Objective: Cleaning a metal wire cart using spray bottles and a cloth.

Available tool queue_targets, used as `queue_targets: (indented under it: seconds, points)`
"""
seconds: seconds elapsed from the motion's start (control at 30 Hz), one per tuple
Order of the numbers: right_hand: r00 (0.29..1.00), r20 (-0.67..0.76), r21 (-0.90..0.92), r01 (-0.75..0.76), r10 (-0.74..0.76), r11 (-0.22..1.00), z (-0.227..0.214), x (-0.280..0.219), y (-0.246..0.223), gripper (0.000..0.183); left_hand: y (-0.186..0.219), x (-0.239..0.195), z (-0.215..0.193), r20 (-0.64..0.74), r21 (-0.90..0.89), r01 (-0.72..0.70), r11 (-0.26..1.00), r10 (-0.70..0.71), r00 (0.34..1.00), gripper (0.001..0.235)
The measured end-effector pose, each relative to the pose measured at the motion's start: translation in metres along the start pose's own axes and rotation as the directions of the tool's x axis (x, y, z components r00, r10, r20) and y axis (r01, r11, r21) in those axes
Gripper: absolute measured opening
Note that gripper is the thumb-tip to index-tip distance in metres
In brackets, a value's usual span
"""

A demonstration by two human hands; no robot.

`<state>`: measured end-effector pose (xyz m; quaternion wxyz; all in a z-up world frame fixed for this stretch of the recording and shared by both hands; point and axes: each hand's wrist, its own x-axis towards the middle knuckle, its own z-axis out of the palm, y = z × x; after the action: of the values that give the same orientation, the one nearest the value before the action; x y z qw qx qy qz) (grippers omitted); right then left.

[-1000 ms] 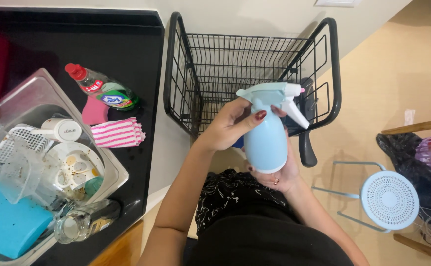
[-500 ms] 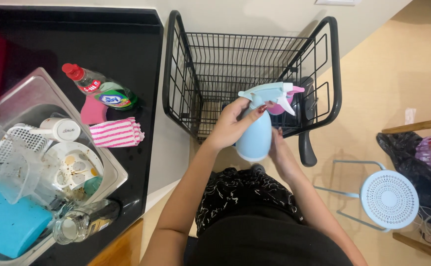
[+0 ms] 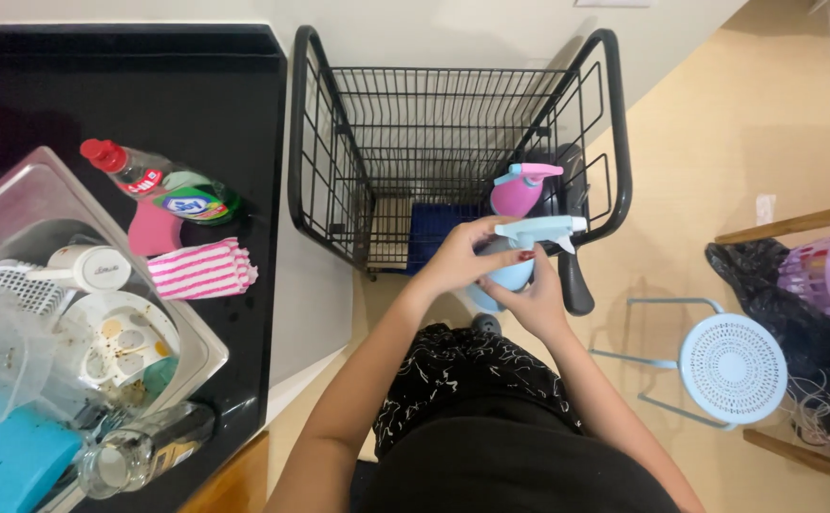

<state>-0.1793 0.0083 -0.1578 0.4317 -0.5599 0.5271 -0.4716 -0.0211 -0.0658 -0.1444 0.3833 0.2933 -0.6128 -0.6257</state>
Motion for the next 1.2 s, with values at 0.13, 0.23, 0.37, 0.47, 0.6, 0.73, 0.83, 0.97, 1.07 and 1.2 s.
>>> queue_targets:
  seconds: [0.13, 0.23, 0.37, 0.47, 0.6, 0.73, 0.83, 0.97, 1.07, 1.2]
  points:
    - [0.995, -0.1, -0.106, -0.035, 0.024, 0.994, -0.017, -0.009, 0.005, 0.07, -0.037, 0.017, -0.02, 0.099, -0.081, 0.062, 0.995, -0.054, 0.994, 0.049]
    - [0.986, -0.14, -0.137, -0.11, 0.091, 0.984, -0.028, -0.018, -0.01, 0.066, -0.072, 0.029, -0.039, 0.112, 0.055, 0.112, 0.992, -0.118, 0.987, 0.051]
    - [0.989, -0.139, -0.078, -0.069, 0.058, 0.995, -0.041, -0.029, -0.009, 0.067, -0.146, 0.051, -0.024, -0.008, 0.164, 0.169, 0.972, -0.17, 0.985, 0.058]
    - [0.991, -0.117, -0.194, -0.091, 0.069, 0.977, -0.051, -0.036, -0.016, 0.069, -0.181, 0.071, -0.002, -0.201, 0.363, 0.073, 0.929, 0.001, 0.98, 0.07]
    - [0.997, -0.067, -0.199, 0.012, -0.025, 0.98, -0.059, -0.039, -0.037, 0.073, -0.191, 0.095, 0.028, -0.376, 0.613, 0.006, 0.79, 0.286, 0.881, 0.071]
    - [0.999, -0.028, -0.216, -0.04, 0.034, 0.976, -0.067, -0.042, -0.046, 0.07, -0.187, 0.109, 0.053, -0.54, 0.601, 0.074, 0.796, 0.336, 0.771, 0.07]
    - [0.999, -0.035, -0.266, 0.001, -0.011, 0.964, -0.075, -0.048, -0.036, 0.071, -0.194, 0.119, 0.061, -0.606, 0.597, 0.144, 0.789, 0.327, 0.725, 0.074]
    - [0.999, -0.048, -0.248, -0.031, 0.02, 0.968, -0.082, -0.053, -0.027, 0.071, -0.193, 0.133, 0.058, -0.664, 0.565, 0.288, 0.773, 0.219, 0.715, 0.073]
    - [0.998, -0.054, -0.25, -0.002, -0.012, 0.968, -0.08, -0.053, -0.026, 0.072, -0.207, 0.145, 0.047, -0.692, 0.562, 0.343, 0.753, 0.2, 0.694, 0.07]
    - [0.996, -0.084, -0.24, -0.043, 0.023, 0.97, -0.068, -0.052, -0.029, 0.071, -0.202, 0.139, 0.031, -0.608, 0.591, 0.256, 0.765, 0.214, 0.765, 0.048]
